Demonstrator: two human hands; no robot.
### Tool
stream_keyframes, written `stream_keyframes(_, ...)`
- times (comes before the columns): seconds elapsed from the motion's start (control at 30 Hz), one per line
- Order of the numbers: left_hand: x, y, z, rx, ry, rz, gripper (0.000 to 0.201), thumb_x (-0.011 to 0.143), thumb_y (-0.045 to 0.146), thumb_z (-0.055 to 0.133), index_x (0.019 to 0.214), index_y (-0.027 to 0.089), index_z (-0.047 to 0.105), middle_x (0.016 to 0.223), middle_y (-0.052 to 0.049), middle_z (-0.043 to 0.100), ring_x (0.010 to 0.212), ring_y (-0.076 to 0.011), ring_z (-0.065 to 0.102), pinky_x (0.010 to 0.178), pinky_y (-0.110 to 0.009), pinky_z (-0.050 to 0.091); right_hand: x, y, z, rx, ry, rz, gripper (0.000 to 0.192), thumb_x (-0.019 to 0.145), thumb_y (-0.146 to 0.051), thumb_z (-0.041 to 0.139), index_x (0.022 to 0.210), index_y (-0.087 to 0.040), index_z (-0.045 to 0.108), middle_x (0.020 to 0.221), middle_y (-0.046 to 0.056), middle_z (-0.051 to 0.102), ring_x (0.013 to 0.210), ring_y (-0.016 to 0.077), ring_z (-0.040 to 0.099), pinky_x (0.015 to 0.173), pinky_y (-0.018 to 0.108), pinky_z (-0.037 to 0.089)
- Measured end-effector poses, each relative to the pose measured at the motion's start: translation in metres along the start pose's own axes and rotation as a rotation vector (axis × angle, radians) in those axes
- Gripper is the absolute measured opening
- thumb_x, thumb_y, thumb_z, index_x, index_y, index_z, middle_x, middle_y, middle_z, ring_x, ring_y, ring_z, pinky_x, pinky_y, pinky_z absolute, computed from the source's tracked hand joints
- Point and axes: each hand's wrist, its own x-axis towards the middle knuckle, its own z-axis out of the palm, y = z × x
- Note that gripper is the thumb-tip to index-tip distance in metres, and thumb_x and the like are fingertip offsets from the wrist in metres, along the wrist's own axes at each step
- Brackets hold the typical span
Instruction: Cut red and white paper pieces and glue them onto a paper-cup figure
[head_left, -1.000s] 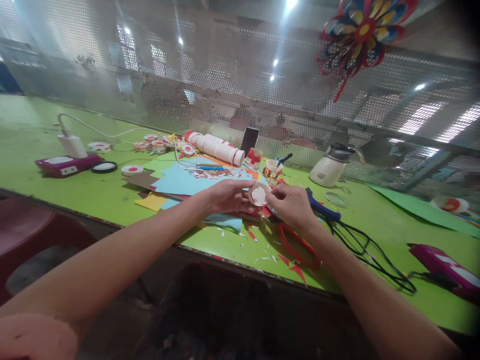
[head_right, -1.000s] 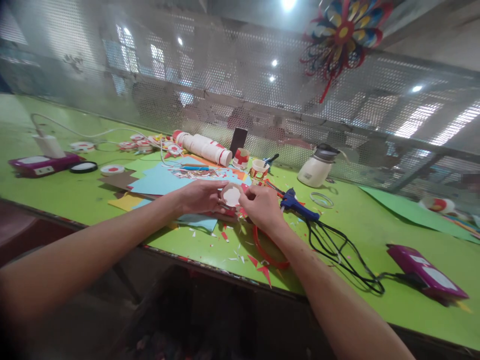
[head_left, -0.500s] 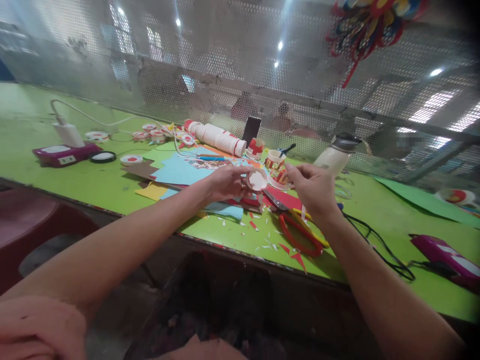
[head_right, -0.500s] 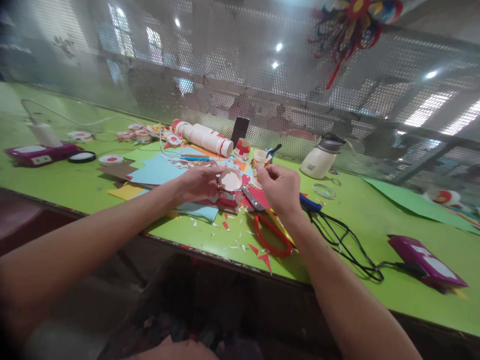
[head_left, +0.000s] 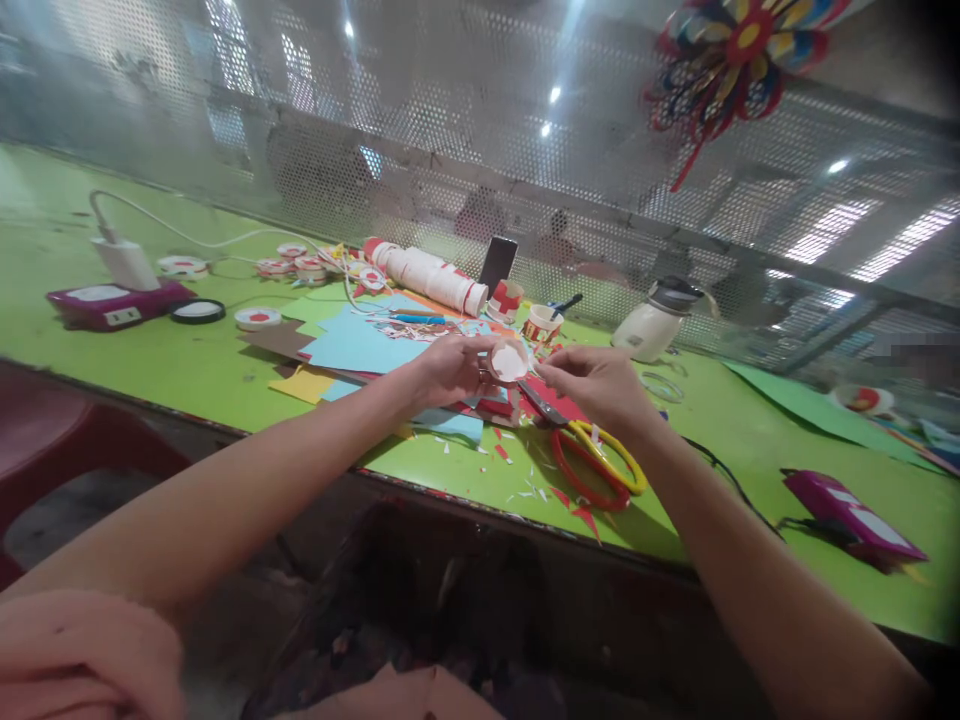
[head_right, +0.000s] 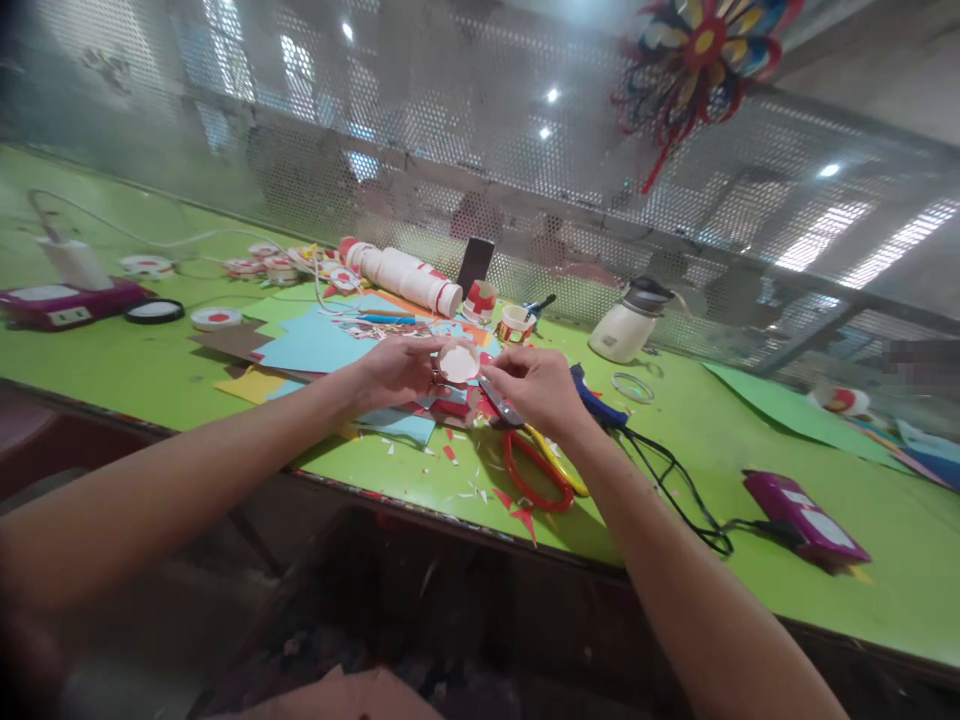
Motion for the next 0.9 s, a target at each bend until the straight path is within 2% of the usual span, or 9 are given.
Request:
stream_keyframes(0.1,0.002,-0.003,-0.001,-0.016,-0.009,0.011,0.018,0.080,0.021,0.051,0.087,0.010,0.064,0.070,-0.008,0.063,0.062,-0.0159,0.056,0.057,-0.029,0.046,-0.007,-0.004,-0.003,-0.066,-0.115,-0.020,0.023,0.076,-0.032,0.059,0.069,-0.012,0.069,0.055,0.001,0.058,0.050,0.0097,0.047,0.048,0.023,0.035)
stream_keyframes(0.17,0.003,-0.004,-0.003,-0.021,-0.004,0.007,0.019,0.080,0.021,0.051,0.088,0.011,0.064,0.068,-0.007,0.063,0.061,-0.0161,0.056,0.057,-0.030,0.047,-0.016,-0.008,0.000,-0.131,-0.250,-0.104,0.021,0.078,-0.029,0.057,0.070,-0.014,0.069,0.059,0.001,0.061,0.053,0.0102,0.049,0.052,0.023,0.037)
stream_keyframes(0.27,0.004,-0.003,-0.004,-0.033,0.006,0.002,0.021,0.081,0.020,0.049,0.093,0.011,0.064,0.066,-0.007,0.063,0.059,-0.0160,0.057,0.055,-0.030,0.047,-0.029,-0.016,0.008,-0.325,-0.486,-0.245,0.019,0.081,-0.025,0.056,0.072,-0.015,0.069,0.070,0.004,0.065,0.061,0.0114,0.053,0.058,0.023,0.038)
stream_keyframes(0.33,0.004,-0.002,-0.003,-0.034,0.003,-0.005,0.023,0.082,0.021,0.048,0.095,0.010,0.064,0.065,-0.007,0.062,0.058,-0.0165,0.057,0.053,-0.029,0.046,-0.035,-0.021,0.015,-0.472,-0.561,-0.287,0.019,0.082,-0.026,0.055,0.076,-0.015,0.070,0.077,0.006,0.066,0.067,0.0134,0.055,0.060,0.024,0.037)
stream_keyframes(0.43,0.003,0.000,-0.002,-0.038,0.014,-0.010,0.024,0.084,0.021,0.046,0.096,0.009,0.063,0.063,-0.007,0.061,0.057,-0.0167,0.057,0.051,-0.028,0.045,-0.038,-0.027,0.021,-0.641,-0.575,-0.321,0.021,0.083,-0.029,0.054,0.082,-0.015,0.070,0.082,0.008,0.066,0.074,0.0170,0.057,0.059,0.026,0.034)
stream_keyframes(0.57,0.003,0.000,-0.003,-0.058,0.015,-0.021,0.023,0.084,0.021,0.046,0.095,0.010,0.063,0.065,-0.007,0.062,0.058,-0.0165,0.058,0.052,-0.028,0.046,-0.038,-0.031,0.023,-0.759,-0.602,-0.346,0.021,0.084,-0.022,0.049,0.079,-0.016,0.069,0.081,0.007,0.066,0.073,0.0180,0.059,0.056,0.027,0.031)
stream_keyframes(0.73,0.004,0.000,-0.005,-0.059,0.006,-0.034,0.022,0.084,0.022,0.048,0.095,0.011,0.063,0.065,-0.007,0.062,0.058,-0.0162,0.058,0.052,-0.029,0.047,-0.044,-0.033,0.027,-0.872,-0.583,-0.434,0.013,0.074,-0.010,0.053,0.075,-0.014,0.066,0.076,0.008,0.066,0.067,0.0193,0.059,0.052,0.029,0.028)
stream_keyframes(0.8,0.003,0.001,-0.004,-0.051,0.000,-0.035,0.023,0.084,0.022,0.047,0.095,0.011,0.063,0.065,-0.007,0.063,0.056,-0.0159,0.058,0.052,-0.028,0.047,-0.045,-0.031,0.027,-0.865,-0.581,-0.437,0.011,0.072,-0.011,0.054,0.073,-0.014,0.065,0.074,0.008,0.066,0.064,0.0188,0.059,0.052,0.029,0.028)
stream_keyframes(0.9,0.001,0.003,-0.003,-0.055,-0.003,-0.047,0.023,0.085,0.022,0.046,0.095,0.011,0.063,0.067,-0.008,0.064,0.057,-0.0170,0.059,0.052,-0.029,0.047,-0.040,-0.025,0.021,-0.726,-0.539,-0.376,0.018,0.079,-0.013,0.049,0.070,-0.014,0.065,0.073,0.008,0.066,0.065,0.0172,0.059,0.056,0.028,0.034)
